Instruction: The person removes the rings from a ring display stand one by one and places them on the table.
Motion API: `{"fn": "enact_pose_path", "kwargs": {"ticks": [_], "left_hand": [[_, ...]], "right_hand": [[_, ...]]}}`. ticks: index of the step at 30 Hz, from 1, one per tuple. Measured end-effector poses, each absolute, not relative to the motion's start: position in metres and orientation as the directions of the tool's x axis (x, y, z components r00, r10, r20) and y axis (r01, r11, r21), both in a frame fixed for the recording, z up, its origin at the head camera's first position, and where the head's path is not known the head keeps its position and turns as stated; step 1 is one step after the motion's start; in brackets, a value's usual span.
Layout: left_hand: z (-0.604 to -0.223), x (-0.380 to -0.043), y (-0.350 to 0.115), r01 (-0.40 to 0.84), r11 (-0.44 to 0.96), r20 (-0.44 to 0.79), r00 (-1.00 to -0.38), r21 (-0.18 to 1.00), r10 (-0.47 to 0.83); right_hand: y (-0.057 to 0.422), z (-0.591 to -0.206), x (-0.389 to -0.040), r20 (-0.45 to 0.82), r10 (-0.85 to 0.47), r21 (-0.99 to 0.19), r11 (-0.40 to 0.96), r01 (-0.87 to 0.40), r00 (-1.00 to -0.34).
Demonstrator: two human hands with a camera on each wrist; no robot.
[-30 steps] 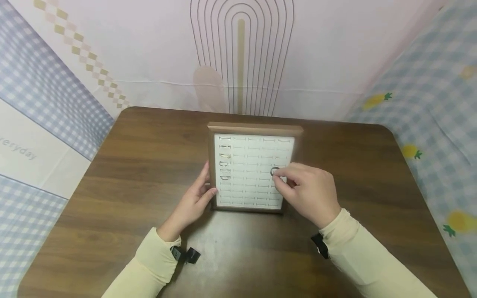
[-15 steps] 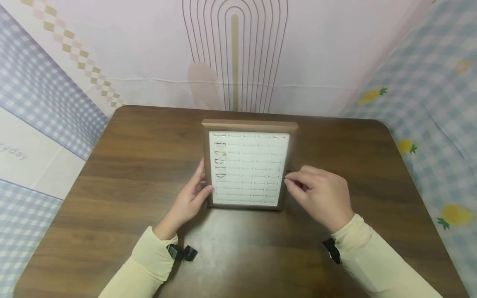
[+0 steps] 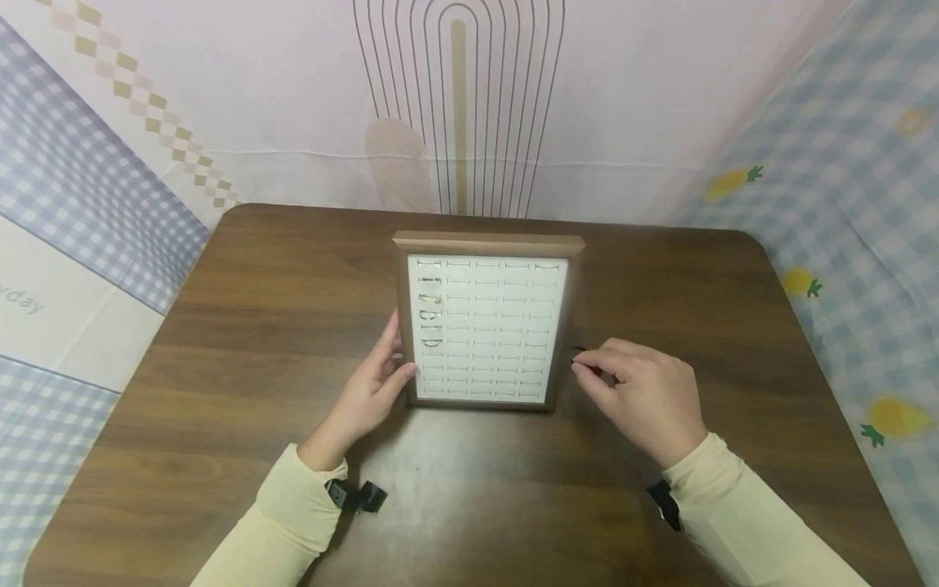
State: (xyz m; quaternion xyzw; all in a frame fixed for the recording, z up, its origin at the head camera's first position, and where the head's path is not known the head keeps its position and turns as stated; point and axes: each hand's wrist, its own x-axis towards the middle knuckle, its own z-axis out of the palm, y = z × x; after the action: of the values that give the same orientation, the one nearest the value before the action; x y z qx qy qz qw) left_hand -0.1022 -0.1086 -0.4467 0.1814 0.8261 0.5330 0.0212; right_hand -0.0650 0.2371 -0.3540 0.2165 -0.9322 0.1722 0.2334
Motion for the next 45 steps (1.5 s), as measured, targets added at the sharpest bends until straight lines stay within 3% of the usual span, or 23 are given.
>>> {"fn": "enact_pose_path", "kwargs": {"ticks": [17, 27, 45], "left_hand": [[-0.448, -0.103, -0.108, 0.280, 0.348, 0.165, -0.931, 0.895, 0.325], [-0.449, -0.104, -0.107, 0.279, 0.343, 0.164, -0.930, 0.897, 0.328], [-0.447, -0.103, -0.108, 0.278, 0.335, 0.164, -0.929, 0.900, 0.330]], "right_hand": [[0.247, -0.378, -0.058, 0.426, -0.288, -0.254, 0.872, -0.419, -0.858], [0.257, -0.393, -0.056, 0.300, -0.207, -0.331, 0.893, -0.305, -0.931], [0.273, -0.419, -0.063, 0.084, -0.154, -0.376, 0.910, -0.175, -0.984]]}}
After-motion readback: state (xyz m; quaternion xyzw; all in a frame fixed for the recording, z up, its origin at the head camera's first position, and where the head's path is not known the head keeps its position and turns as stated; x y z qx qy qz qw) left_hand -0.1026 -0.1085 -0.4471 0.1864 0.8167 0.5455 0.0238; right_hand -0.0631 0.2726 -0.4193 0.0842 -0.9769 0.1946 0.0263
